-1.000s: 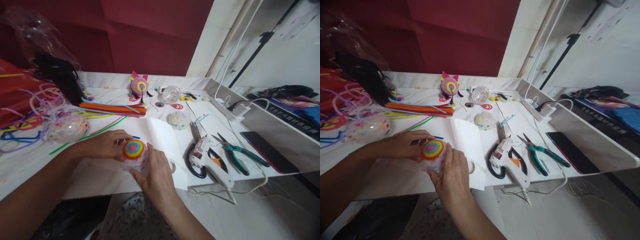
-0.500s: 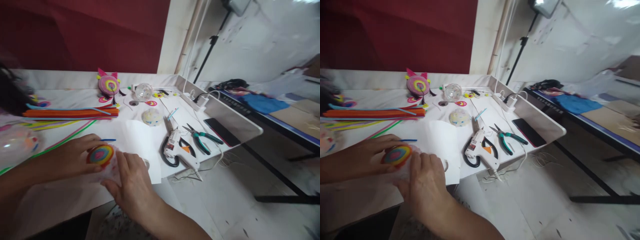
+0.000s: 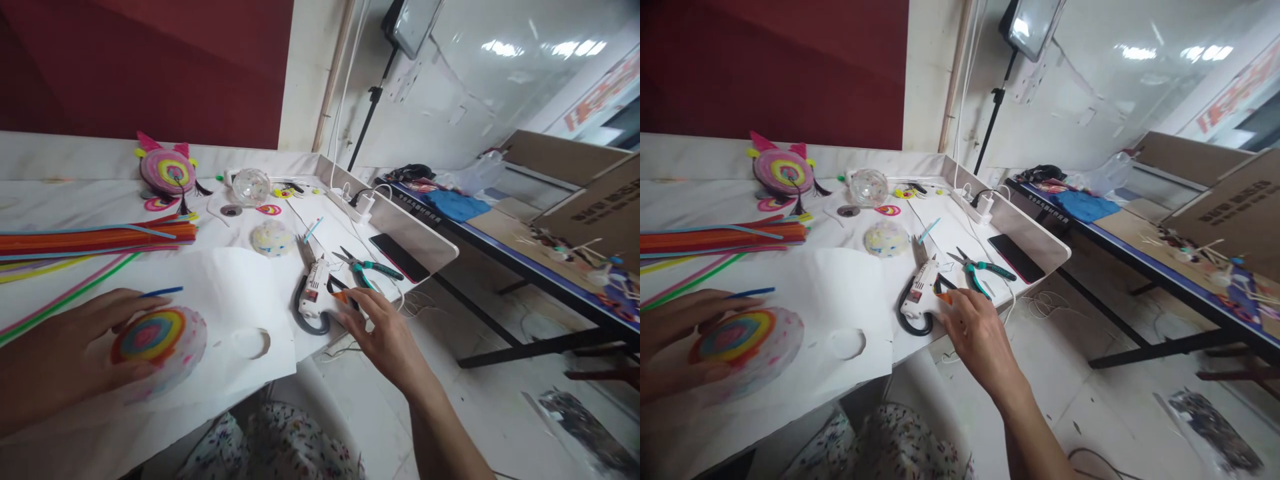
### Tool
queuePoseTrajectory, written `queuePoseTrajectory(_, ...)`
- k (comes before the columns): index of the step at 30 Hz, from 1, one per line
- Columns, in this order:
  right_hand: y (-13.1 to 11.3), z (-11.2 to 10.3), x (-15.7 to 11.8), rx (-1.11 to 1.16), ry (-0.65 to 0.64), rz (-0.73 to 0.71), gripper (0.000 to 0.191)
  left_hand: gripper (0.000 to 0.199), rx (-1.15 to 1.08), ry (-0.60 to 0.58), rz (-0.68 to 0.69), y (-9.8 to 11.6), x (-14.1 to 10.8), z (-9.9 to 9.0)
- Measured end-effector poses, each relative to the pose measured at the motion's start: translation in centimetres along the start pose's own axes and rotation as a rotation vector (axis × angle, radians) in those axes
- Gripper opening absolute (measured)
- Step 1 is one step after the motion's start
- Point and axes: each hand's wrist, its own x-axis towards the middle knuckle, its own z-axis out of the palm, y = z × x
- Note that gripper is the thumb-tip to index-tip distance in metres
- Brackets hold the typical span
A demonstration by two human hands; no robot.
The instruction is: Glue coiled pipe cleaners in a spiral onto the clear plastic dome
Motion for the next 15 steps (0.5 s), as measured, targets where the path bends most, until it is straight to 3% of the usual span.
queuePoseTrajectory(2, 0.0, 0.0, 0.1, -0.007, -0.098, -0.036, 0.031, 0.059, -0.083, -0.045, 0.038, 0.9, 0.1, -0.7)
queuePoseTrajectory(4, -0.2, 0.2, 0.3, -0.079, -0.140, -0.065, 0.036, 0.054, -0.063, -0.164, 0.051, 2.2, 0.3, -1.6)
queuePoseTrajectory(8, -0.3, 1.1, 1.1, -0.232, -0.157, -0.163, 0.046, 0.056, -0.050, -0.145, 0.055, 3.9, 0.4, -2.5)
queuePoseTrajectory(11, -0.5, 1.7, 1.4, -0.344, -0.136, -0.228, 0.051, 0.059, -0.072, -0.171, 0.066, 4.0, 0.2, -2.5)
queuePoseTrajectory(15, -0.7, 2.1, 1.2, -0.408, -0.090, -0.210, 0.053, 0.064, -0.102, -0.164, 0.057, 3.8, 0.0, -2.2)
